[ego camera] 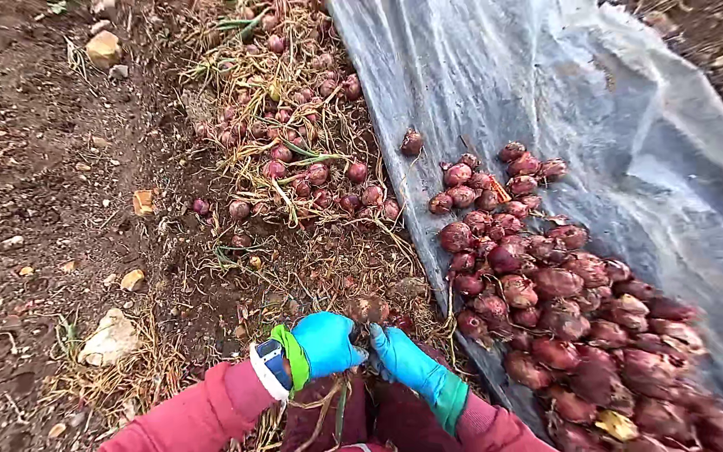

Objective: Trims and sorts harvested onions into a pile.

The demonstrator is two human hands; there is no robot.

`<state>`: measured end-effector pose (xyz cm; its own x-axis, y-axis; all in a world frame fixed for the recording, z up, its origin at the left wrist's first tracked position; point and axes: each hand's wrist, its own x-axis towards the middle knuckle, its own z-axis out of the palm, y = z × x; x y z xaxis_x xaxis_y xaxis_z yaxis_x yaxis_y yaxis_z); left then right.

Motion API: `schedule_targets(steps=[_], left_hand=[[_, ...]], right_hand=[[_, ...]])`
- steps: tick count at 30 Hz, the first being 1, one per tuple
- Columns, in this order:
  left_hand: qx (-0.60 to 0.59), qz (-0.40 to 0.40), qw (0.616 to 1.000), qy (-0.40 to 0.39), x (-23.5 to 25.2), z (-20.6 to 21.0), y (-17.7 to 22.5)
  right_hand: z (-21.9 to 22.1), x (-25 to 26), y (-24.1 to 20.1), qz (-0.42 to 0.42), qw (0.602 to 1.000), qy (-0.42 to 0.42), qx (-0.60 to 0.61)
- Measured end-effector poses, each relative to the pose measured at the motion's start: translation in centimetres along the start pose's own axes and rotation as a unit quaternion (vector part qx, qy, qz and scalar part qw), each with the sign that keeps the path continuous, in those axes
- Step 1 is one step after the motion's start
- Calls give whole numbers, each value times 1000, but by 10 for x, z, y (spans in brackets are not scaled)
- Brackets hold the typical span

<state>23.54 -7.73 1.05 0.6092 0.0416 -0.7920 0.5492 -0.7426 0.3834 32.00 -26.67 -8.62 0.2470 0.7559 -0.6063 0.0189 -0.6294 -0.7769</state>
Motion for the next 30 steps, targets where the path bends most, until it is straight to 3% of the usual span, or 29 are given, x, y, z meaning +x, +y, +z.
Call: schedule_targets(steps=[2, 5, 6, 8, 10, 13, 15, 18, 19, 21, 22, 24, 25, 27, 29, 30], left_hand=[[-121, 22, 992, -1, 3, 11, 21], [-309, 62, 949, -17, 6, 33, 51], [-281, 85, 956, -10, 6, 35, 62], [-91, 106, 989, 54, 7, 20, 82], [69, 37, 985, 153, 18, -19, 85], [103, -89, 955, 263, 29, -69, 22], [113, -105, 951, 269, 13, -77, -34], [180, -102, 965, 158, -19, -15, -137], [181, -111, 973, 95, -38, 9, -158], [115, -175, 975, -79, -56, 23, -171], [71, -158, 981, -83, -44, 26, -193], [-70, -119, 989, 55, 8, 14, -257], [-148, -156, 964, 155, 33, -5, -276], [-234, -257, 876, 335, 83, -43, -305], [-362, -293, 772, 433, 148, -69, -338], [-446, -295, 718, 445, 181, -70, -350]], right_hand=[[-9, -22, -1, -7, 997, 66, 40], [-27, -53, -7, -16, 988, 147, 47], [-35, -62, -8, -18, 987, 161, 22], [-54, -74, -6, -32, 981, 189, -38], [-76, -83, -12, -45, 967, 249, -5], [-105, -107, -25, -75, 923, 365, 95], [-118, -111, -26, -71, 930, 350, 89], [-90, -82, -1, -32, 975, 219, -27], [-76, -61, 7, 26, 973, 170, -154], [-41, -13, 15, 171, 921, 30, -350], [-23, 7, 28, 201, 912, -8, -357], [5, 33, 43, 222, 918, -32, -326], [14, 41, 46, 232, 923, -42, -304], [28, 42, 49, 266, 924, -66, -267], [28, 43, 49, 300, 916, -85, -252], [26, 42, 50, 316, 913, -89, -243]])
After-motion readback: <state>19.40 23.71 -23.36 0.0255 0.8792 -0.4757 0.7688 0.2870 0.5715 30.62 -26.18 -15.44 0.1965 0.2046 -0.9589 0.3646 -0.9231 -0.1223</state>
